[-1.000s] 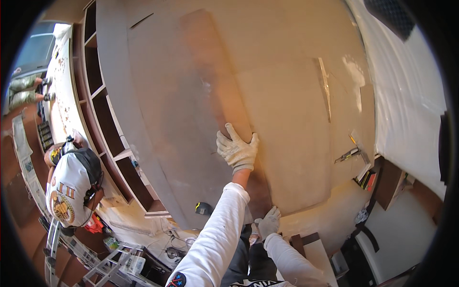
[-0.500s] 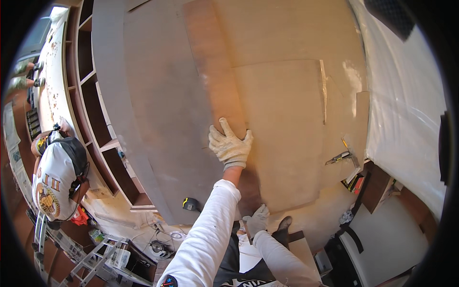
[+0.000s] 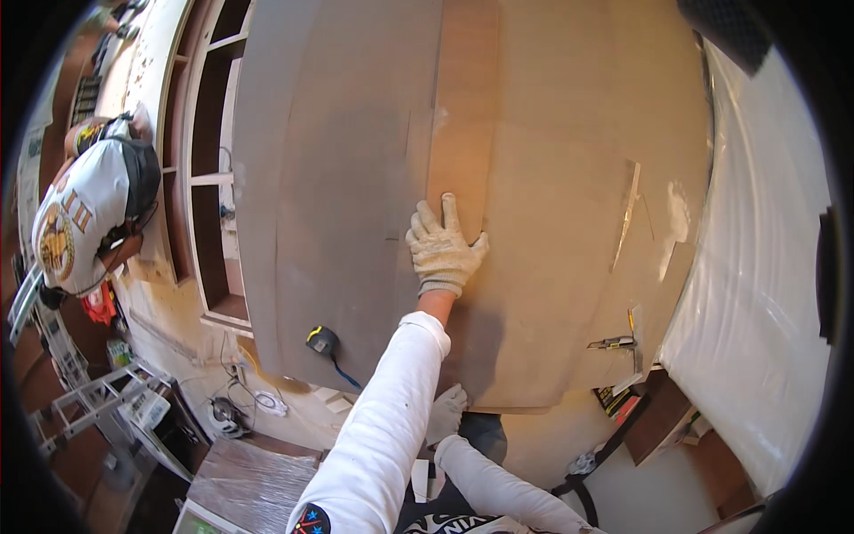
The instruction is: The person aligns a wooden plank over a board and uses a utility knife to score or cut a section of the material while using a straight edge to guide the blade.
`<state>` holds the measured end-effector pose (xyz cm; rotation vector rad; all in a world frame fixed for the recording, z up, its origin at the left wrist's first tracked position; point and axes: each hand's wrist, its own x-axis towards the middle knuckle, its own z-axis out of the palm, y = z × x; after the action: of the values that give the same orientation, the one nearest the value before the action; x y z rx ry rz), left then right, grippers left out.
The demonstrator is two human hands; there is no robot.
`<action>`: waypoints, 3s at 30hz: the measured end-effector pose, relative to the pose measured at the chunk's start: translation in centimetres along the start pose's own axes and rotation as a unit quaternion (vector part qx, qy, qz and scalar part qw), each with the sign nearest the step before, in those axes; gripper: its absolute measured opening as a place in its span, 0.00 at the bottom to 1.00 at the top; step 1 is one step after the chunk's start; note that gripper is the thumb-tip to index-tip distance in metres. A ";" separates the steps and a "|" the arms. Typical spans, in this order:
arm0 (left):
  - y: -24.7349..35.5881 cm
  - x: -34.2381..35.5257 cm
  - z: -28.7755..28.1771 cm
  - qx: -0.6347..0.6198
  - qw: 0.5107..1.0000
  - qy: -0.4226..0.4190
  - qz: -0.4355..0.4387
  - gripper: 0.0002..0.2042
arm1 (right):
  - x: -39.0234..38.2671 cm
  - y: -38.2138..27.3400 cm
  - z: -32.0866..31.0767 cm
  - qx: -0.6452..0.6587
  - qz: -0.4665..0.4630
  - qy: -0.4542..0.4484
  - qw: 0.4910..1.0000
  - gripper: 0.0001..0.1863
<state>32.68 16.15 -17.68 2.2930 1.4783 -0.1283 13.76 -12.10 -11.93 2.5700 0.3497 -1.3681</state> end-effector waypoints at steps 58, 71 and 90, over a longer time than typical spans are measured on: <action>1.8 -0.3 1.2 -0.029 0.987 0.103 -0.118 0.52 | 20.8 -7.2 -16.5 0.088 -0.234 0.470 0.847 0.21; 2.7 -0.2 0.8 -0.034 0.987 0.091 -0.131 0.51 | 20.6 -7.1 -17.0 0.082 -0.225 0.476 0.846 0.19; 3.7 1.5 -2.1 -0.031 0.985 -0.011 -0.172 0.57 | 20.1 -7.6 -17.1 0.096 -0.223 0.471 0.848 0.21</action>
<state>36.34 16.87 -15.13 1.9634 1.8274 -0.2000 35.72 2.36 -19.84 3.2881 1.0478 -0.0621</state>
